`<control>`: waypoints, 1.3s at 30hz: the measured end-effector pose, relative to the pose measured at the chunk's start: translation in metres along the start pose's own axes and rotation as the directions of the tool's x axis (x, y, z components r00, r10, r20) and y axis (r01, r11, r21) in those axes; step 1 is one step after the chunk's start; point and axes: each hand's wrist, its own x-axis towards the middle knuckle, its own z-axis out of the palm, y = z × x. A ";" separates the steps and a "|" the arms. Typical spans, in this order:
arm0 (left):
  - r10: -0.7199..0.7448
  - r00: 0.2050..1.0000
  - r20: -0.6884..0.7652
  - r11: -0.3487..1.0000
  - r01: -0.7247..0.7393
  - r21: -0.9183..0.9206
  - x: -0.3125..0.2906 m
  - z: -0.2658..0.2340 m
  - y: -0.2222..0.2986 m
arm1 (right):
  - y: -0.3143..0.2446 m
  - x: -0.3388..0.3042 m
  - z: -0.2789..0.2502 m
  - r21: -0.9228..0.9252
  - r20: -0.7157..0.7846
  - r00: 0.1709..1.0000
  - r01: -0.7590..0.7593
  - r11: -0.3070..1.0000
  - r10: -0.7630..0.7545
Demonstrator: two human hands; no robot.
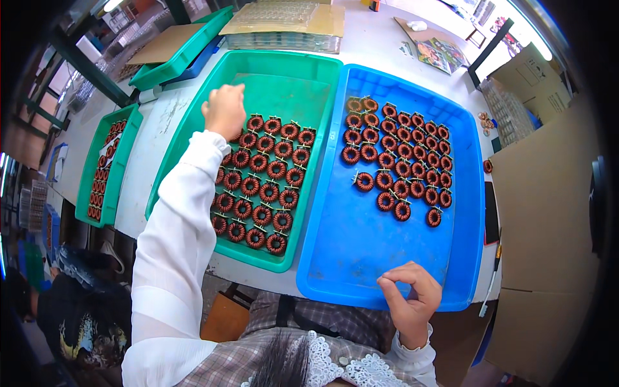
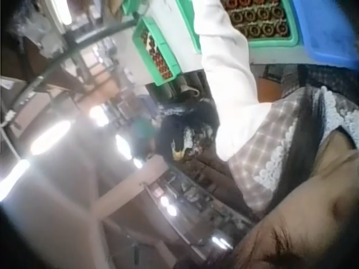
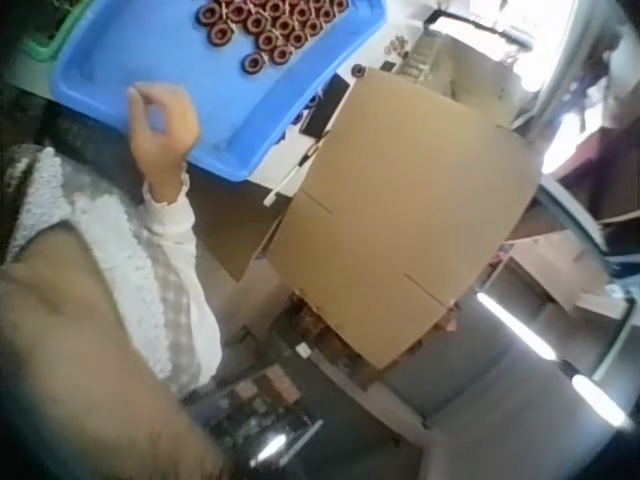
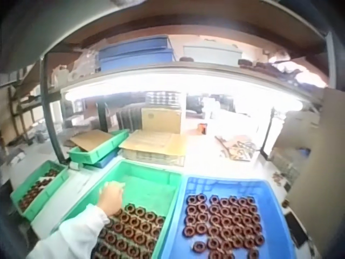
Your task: Inspecting and preparing toroidal inductors by cleaning them with a brush and adjusting them with a screwdriver.
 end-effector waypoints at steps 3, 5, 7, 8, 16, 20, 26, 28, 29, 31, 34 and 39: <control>0.085 0.976 -0.203 0.887 -0.167 -0.430 0.009 -0.037 0.031 | -0.001 0.004 0.000 0.013 -0.002 1.000 0.011 1.000 -0.011; 0.194 0.976 -0.097 0.806 -0.215 -0.551 -0.002 -0.059 0.081 | -0.003 0.001 -0.003 -0.028 -0.024 1.000 -0.005 1.000 0.004; 0.441 0.897 -0.033 0.702 -0.368 -0.610 -0.024 -0.062 0.120 | -0.003 0.001 -0.004 0.004 0.017 1.000 0.007 1.000 -0.007; 0.528 0.848 0.052 0.679 -0.385 -0.625 -0.035 -0.056 0.141 | 0.000 -0.001 -0.004 0.034 -0.017 1.000 -0.017 0.999 0.018; 0.576 0.678 0.456 0.815 -0.519 -0.258 -0.103 -0.010 0.206 | 0.003 -0.010 -0.002 0.088 -0.007 0.998 -0.061 0.994 0.062; 0.555 0.727 0.404 0.832 -0.492 -0.257 -0.096 0.009 0.204 | 0.000 -0.008 0.000 0.065 0.006 0.999 -0.048 0.997 0.048; 0.661 0.675 0.328 0.750 -0.588 -0.303 -0.100 -0.029 0.204 | 0.007 -0.007 -0.004 0.064 -0.097 0.990 -0.094 0.994 0.100; 0.724 0.681 0.108 0.610 -0.560 -0.560 -0.104 -0.059 0.206 | 0.006 -0.005 -0.003 0.083 -0.170 0.978 -0.111 0.990 0.124; 0.725 0.680 0.111 0.610 -0.559 -0.562 -0.109 -0.069 0.206 | 0.001 0.000 -0.001 0.189 -0.193 0.948 -0.217 0.958 0.252; 0.715 0.691 0.104 0.472 -0.369 -0.801 -0.123 -0.090 0.206 | -0.002 0.004 0.001 0.300 -0.189 0.908 -0.310 0.902 0.374; 0.785 0.619 -0.008 0.393 -0.508 -0.766 -0.140 -0.108 0.204 | 0.004 0.002 -0.007 0.369 0.028 0.919 -0.376 0.850 0.394; 0.762 0.647 -0.005 0.388 -0.463 -0.797 -0.152 -0.113 0.199 | 0.000 -0.005 -0.013 0.424 0.089 0.914 -0.395 0.815 0.396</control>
